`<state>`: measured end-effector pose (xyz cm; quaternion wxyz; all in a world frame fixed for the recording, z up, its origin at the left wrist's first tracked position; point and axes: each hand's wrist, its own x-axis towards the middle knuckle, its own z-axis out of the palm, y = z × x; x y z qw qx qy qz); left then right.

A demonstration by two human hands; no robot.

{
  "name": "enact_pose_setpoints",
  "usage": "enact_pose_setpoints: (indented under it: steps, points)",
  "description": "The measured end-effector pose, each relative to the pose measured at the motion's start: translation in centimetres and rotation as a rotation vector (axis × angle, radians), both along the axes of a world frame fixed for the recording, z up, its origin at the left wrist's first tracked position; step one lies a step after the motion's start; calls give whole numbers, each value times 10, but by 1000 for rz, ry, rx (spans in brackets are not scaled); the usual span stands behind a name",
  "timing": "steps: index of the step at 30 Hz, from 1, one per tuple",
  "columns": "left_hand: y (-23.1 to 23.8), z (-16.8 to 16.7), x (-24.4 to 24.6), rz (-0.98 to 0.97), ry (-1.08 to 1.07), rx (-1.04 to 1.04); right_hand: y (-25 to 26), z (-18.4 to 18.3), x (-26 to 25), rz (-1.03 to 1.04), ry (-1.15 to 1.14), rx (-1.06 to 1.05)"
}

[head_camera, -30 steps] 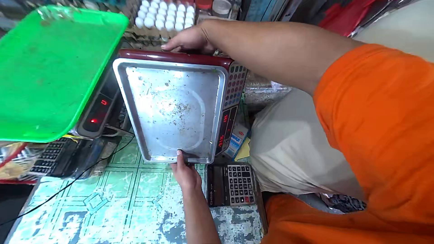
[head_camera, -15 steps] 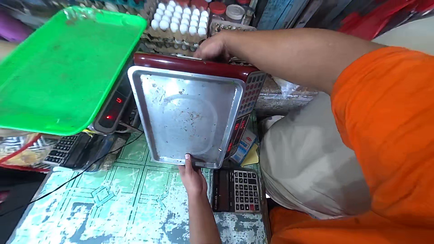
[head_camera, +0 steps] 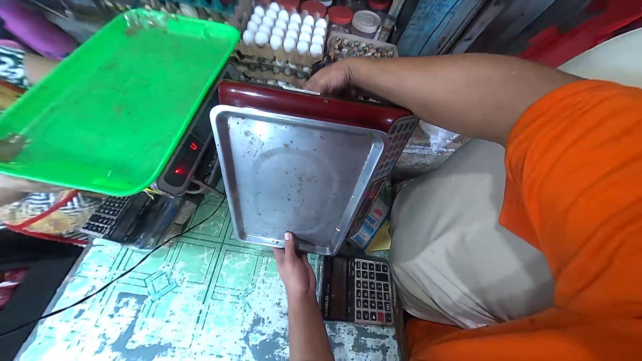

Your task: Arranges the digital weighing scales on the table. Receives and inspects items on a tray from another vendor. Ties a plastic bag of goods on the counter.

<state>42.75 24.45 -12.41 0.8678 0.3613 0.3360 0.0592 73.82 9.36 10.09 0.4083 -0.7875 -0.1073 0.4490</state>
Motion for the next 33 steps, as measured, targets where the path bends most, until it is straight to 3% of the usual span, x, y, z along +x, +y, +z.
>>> enact_pose_setpoints:
  steps: [8, 15, 26, 31, 33]
  points:
    - [0, -1, 0, -4, -13, 12, -3, -7, 0, -51, -52, 23]
    - [0, -1, 1, 3, -13, -10, -5, -9, 4, 61, -17, 115]
    - [-1, 1, 3, -3, 4, 4, -9, -18, 11, 25, -83, 39]
    - [-1, 0, 2, -2, -3, 7, -15, -31, 27, 99, 47, 178]
    - [-1, 1, 2, -1, -3, 10, -14, -29, 23, 83, 8, 142]
